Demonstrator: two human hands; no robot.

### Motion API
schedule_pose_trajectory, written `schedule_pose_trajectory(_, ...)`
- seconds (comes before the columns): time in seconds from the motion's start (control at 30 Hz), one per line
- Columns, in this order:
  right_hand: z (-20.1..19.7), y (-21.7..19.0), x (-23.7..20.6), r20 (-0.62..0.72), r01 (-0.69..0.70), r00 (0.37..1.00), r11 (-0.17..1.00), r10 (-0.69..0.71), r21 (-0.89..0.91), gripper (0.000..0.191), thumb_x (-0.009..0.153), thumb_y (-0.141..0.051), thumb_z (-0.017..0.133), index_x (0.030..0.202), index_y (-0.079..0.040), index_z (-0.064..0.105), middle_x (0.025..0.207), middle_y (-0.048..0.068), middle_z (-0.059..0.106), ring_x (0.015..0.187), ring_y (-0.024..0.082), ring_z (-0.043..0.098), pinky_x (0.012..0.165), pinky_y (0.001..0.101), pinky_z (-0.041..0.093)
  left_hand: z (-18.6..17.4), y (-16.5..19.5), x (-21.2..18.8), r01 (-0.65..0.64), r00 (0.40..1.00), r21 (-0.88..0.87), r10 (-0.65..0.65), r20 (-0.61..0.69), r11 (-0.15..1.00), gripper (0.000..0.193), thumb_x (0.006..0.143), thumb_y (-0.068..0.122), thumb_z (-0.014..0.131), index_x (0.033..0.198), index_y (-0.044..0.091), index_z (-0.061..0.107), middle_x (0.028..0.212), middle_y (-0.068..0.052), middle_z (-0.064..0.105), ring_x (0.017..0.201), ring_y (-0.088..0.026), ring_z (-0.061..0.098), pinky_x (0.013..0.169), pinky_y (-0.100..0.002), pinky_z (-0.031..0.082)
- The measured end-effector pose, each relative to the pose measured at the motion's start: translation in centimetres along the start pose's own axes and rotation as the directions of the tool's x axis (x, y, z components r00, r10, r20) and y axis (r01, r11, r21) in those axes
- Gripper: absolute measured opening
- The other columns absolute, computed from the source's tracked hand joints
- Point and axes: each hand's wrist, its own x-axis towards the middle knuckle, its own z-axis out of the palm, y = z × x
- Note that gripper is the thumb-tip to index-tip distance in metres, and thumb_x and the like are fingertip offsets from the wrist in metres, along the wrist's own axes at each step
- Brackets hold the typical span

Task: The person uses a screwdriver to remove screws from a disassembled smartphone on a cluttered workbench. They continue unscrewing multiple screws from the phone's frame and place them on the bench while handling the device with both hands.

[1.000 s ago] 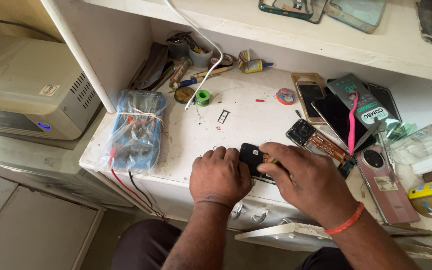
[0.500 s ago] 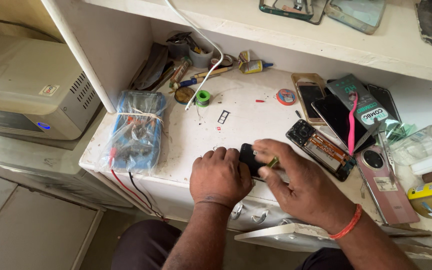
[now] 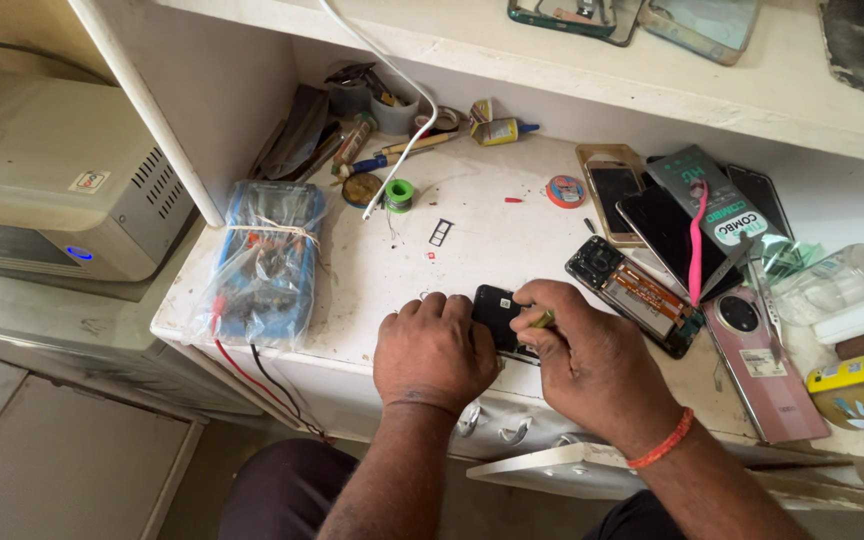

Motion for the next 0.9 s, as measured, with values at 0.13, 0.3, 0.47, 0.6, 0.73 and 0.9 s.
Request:
schedule_pose_trajectory(0.13, 0.3, 0.4, 0.0, -0.014, 0.002, 1.0, 0.999, -0.002, -0.033, 0.035, 0.088, 0.001, 0.065, 0.119, -0.01, 0.054, 0.091, 0.01, 0.079, 0.089, 0.023, 0.081, 0.072, 0.0323, 0.065, 0.0, 0.0, 0.0, -0.001, 1.0, -0.004, 0.001, -0.002, 1.0, 0.015, 0.077, 0.026, 0.065, 0.074, 0.011, 0.064, 0.075, -0.008, 0.066, 0.073, -0.031, 0.065, 0.068, -0.047, 0.049)
schedule_pose_trajectory(0.3, 0.5, 0.2, -0.1, -0.045, 0.005, 0.999, 0.997, -0.008, -0.074, 0.031, 0.088, -0.003, 0.069, 0.114, -0.01, 0.054, 0.087, 0.009, 0.078, 0.085, 0.024, 0.08, 0.067, 0.0332, 0.063, -0.2, 0.1, 0.1, 0.006, 1.0, -0.006, -0.006, 0.01, 1.0, 0.016, 0.078, 0.026, 0.065, 0.074, 0.011, 0.064, 0.074, -0.008, 0.066, 0.072, -0.031, 0.065, 0.068, -0.046, 0.05)
schedule_pose_trajectory(0.47, 0.6, -0.1, 0.0, -0.033, -0.017, 0.999, 0.995, 0.014, -0.095, 0.032, 0.087, -0.005, 0.071, 0.113, -0.011, 0.053, 0.084, 0.008, 0.078, 0.08, 0.024, 0.079, 0.063, 0.0337, 0.062, -0.2, 0.2, 0.0, 0.011, 1.0, 0.012, -0.011, 0.026, 1.0, 0.016, 0.078, 0.027, 0.064, 0.075, 0.011, 0.065, 0.075, -0.008, 0.066, 0.073, -0.031, 0.066, 0.068, -0.047, 0.05)
schedule_pose_trajectory(0.6, 0.5, -0.4, 0.3, -0.021, -0.028, 0.999, 0.997, 0.027, -0.066, 0.032, 0.086, -0.003, 0.07, 0.112, -0.011, 0.051, 0.083, 0.008, 0.076, 0.078, 0.027, 0.078, 0.062, 0.0363, 0.061, -0.2, 0.1, 0.1, 0.012, 1.0, 0.008, -0.012, 0.017, 1.0, 0.016, 0.077, 0.027, 0.064, 0.075, 0.011, 0.065, 0.076, -0.009, 0.067, 0.074, -0.031, 0.066, 0.069, -0.047, 0.05)
schedule_pose_trajectory(0.73, 0.3, -1.0, 1.0, 0.011, -0.058, 0.998, 0.996, 0.059, -0.074, 0.031, 0.087, -0.003, 0.07, 0.11, -0.011, 0.052, 0.08, 0.01, 0.075, 0.077, 0.031, 0.077, 0.061, 0.0399, 0.059, -0.2, 0.1, 0.1, 0.004, 1.0, 0.004, -0.004, 0.0, 1.0, 0.016, 0.076, 0.027, 0.065, 0.075, 0.011, 0.065, 0.077, -0.009, 0.067, 0.075, -0.032, 0.066, 0.069, -0.048, 0.05)
schedule_pose_trajectory(0.9, 0.0, -2.1, 1.5, 0.124, -0.11, 0.984, 0.984, 0.127, -0.138, 0.033, 0.089, -0.006, 0.067, 0.116, -0.013, 0.049, 0.083, 0.009, 0.076, 0.078, 0.032, 0.076, 0.063, 0.0427, 0.058, -0.2, -0.1, 0.0, 0.0, 1.0, 0.013, 0.0, 0.006, 1.0, 0.016, 0.077, 0.027, 0.065, 0.075, 0.011, 0.065, 0.076, -0.009, 0.067, 0.074, -0.032, 0.066, 0.068, -0.048, 0.049)
